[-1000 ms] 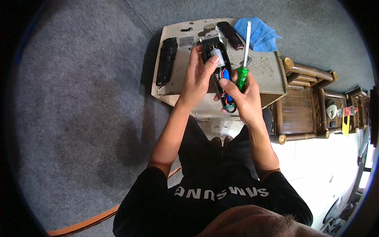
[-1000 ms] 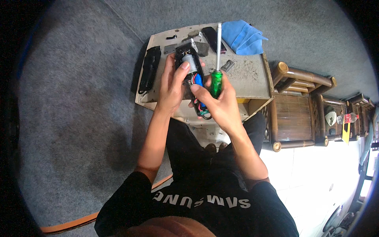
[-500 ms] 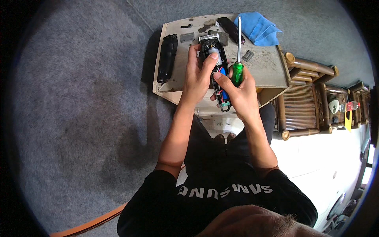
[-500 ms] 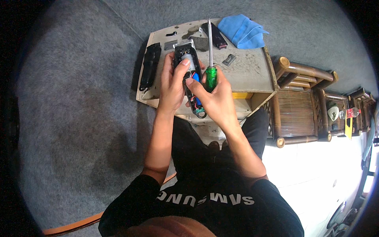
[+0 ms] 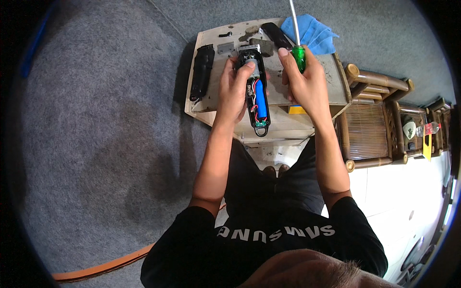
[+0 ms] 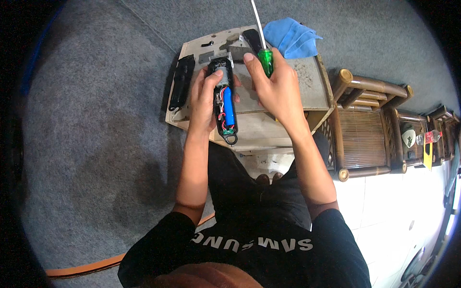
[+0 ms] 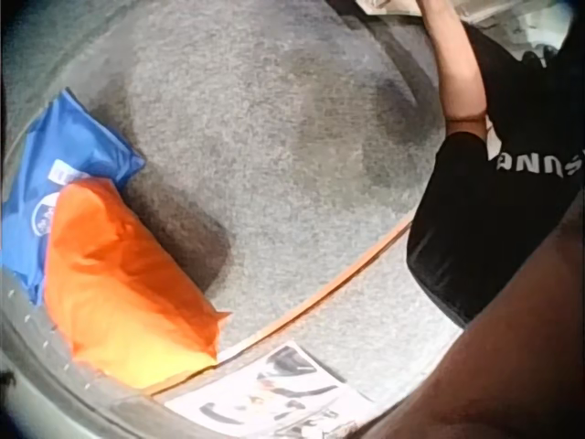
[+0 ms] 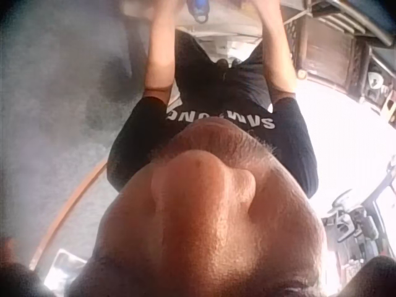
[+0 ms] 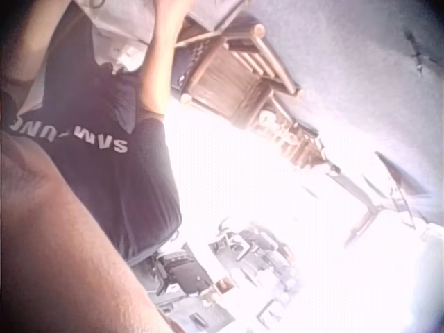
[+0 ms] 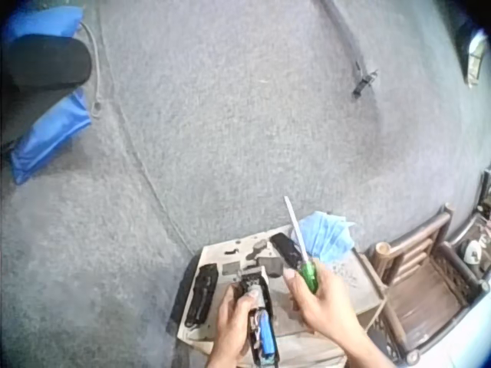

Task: The person disassembles a hair clipper by removing screws with a screwdriver, taking apart the housing to reveal the motor and battery. They then position the metal blades back onto the device and use the screwdriver to tighten the screws and secure the assembly.

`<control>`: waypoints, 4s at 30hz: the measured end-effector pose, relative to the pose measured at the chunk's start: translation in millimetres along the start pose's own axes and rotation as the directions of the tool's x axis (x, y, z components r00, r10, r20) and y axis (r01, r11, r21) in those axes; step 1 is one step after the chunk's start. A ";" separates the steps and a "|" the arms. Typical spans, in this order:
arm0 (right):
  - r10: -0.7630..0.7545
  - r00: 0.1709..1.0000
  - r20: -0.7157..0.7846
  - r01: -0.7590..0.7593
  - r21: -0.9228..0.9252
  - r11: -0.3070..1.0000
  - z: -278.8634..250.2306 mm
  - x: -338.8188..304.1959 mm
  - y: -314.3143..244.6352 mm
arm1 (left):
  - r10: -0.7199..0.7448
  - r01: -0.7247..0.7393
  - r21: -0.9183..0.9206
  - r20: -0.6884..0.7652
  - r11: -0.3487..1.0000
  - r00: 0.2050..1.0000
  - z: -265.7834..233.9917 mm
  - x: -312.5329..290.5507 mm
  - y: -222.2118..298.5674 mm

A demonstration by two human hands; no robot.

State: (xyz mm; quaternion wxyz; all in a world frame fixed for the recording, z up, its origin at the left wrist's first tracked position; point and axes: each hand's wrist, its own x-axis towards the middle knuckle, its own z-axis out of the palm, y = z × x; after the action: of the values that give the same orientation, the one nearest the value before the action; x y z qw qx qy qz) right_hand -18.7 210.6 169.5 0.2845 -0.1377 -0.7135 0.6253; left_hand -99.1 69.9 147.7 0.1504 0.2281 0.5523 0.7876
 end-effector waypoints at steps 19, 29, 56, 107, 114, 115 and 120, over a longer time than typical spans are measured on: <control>0.029 0.965 0.260 -0.057 0.098 0.994 -10.3 6.3 10.6 | -0.059 0.069 -0.049 0.175 0.996 0.983 -4.1 -1.3 0.6; -0.015 0.965 0.263 -0.002 0.063 0.998 -12.4 6.6 11.9 | -0.078 0.084 -0.010 0.272 0.996 0.959 -8.8 -0.3 2.2; -0.061 0.984 0.165 0.050 0.069 0.996 -8.3 7.9 17.2 | -0.075 0.070 0.036 0.135 0.997 0.988 3.3 -1.7 -1.8; 0.154 0.866 0.476 -0.297 0.241 0.924 -21.7 9.8 12.0 | 0.177 -0.068 -0.319 0.326 0.945 0.929 -18.2 12.4 -18.1; 0.195 0.864 0.464 -0.348 0.272 0.897 -27.8 9.6 9.5 | 0.212 -0.081 -0.353 0.351 0.932 0.912 -18.8 11.6 -19.5; 0.186 0.847 0.498 -0.354 0.267 0.896 -29.0 10.6 10.1 | 0.211 -0.080 -0.352 0.351 0.932 0.913 -19.6 11.8 -19.9; 0.151 0.847 0.510 -0.340 0.300 0.891 -25.8 8.2 9.6 | 0.231 -0.138 -0.287 0.321 0.948 0.918 -18.5 11.0 -21.6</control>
State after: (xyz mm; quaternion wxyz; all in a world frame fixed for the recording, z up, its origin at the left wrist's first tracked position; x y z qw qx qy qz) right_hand -11.9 237.9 163.5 0.0387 -0.0151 -0.6024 0.7971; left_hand -118.6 68.0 124.3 0.1993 0.3948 0.3847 0.8102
